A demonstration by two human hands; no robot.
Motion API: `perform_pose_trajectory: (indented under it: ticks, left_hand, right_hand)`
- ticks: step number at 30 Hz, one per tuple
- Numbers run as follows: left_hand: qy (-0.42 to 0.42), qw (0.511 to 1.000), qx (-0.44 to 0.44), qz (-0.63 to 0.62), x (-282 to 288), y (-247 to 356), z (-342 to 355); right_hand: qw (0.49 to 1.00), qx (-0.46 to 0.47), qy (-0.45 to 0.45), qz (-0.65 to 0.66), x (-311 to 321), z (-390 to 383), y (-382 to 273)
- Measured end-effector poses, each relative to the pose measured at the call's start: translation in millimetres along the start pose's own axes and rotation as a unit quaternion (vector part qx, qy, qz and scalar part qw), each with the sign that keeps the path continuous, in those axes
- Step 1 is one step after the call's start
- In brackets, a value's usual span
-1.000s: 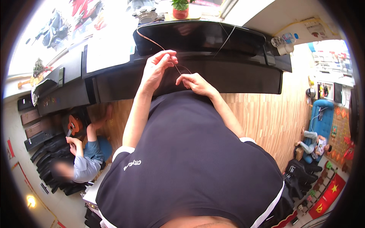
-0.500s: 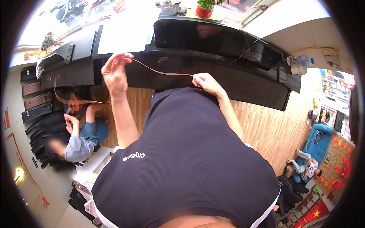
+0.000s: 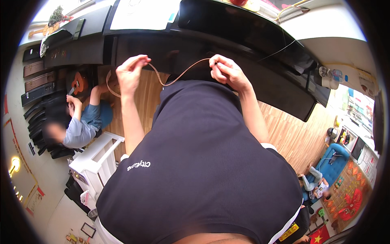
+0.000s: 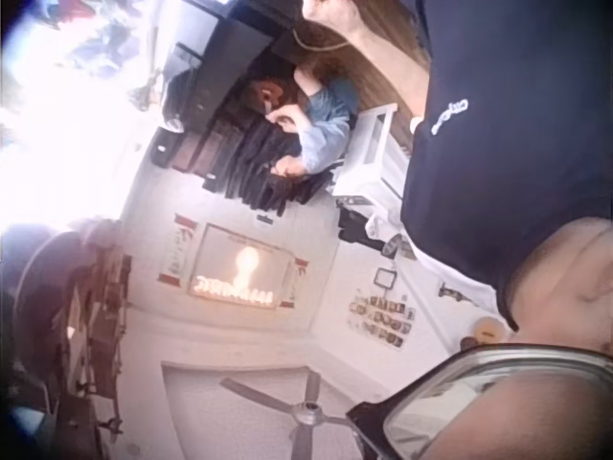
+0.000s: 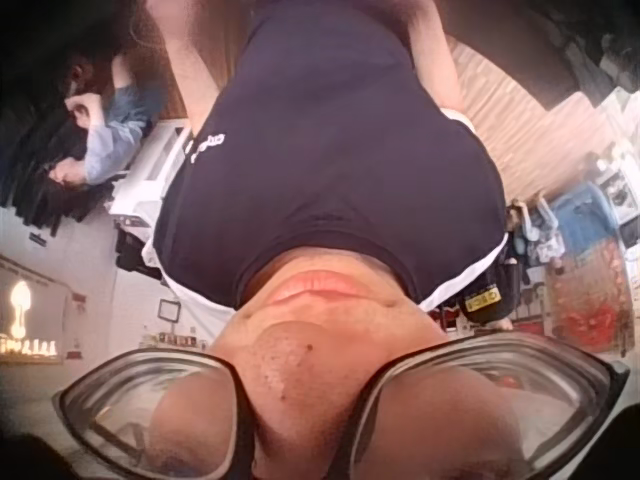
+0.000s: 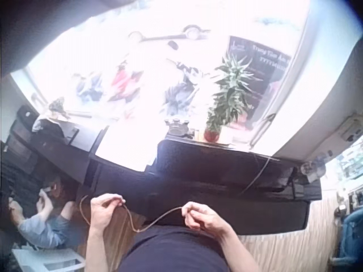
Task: The person repeatedly bends and shapes a thin wire into circular loops by hand, holding the wire with both hands and twisting it into a round form. The person places the shaped wire on a nearby surface and repeats the process with additional wire segments.
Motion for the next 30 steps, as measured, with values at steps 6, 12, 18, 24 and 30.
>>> perform_pose_trajectory:
  ticks: [6, 12, 18, 24, 30]
  left_hand:
    - [-0.008, 0.981, 0.172, -0.084, -29.3, -78.9, -37.2]
    - [0.016, 0.944, 0.304, -0.129, -18.2, -118.0, -75.5]
    - [-0.061, 0.927, 0.364, 0.060, -6.2, -111.7, -86.4]
    - [-0.065, 0.990, 0.018, 0.123, -44.9, -1.5, -43.5]
    - [-0.269, 0.962, 0.042, -0.018, -123.3, 9.6, -38.7]
  right_hand:
    - [0.986, -0.125, -0.002, 0.106, -17.1, 36.1, 25.9]
    - [0.979, -0.178, -0.070, 0.070, -25.5, 27.5, 48.4]
    - [0.978, -0.176, -0.104, 0.042, -32.4, 16.9, 51.6]
    - [0.986, -0.129, -0.063, 0.085, -32.1, 5.5, 47.2]
    - [0.976, -0.092, -0.089, 0.178, -42.2, 3.2, 38.8]
Point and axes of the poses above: each hand's wrist, its own z-axis towards the middle knuckle, its own x-axis out of the back of the hand, y = z × x, the point moved 4 cm from there along z, towards the middle knuckle, and after that the axes turned 1 degree about -x, right-handed, at the moved point
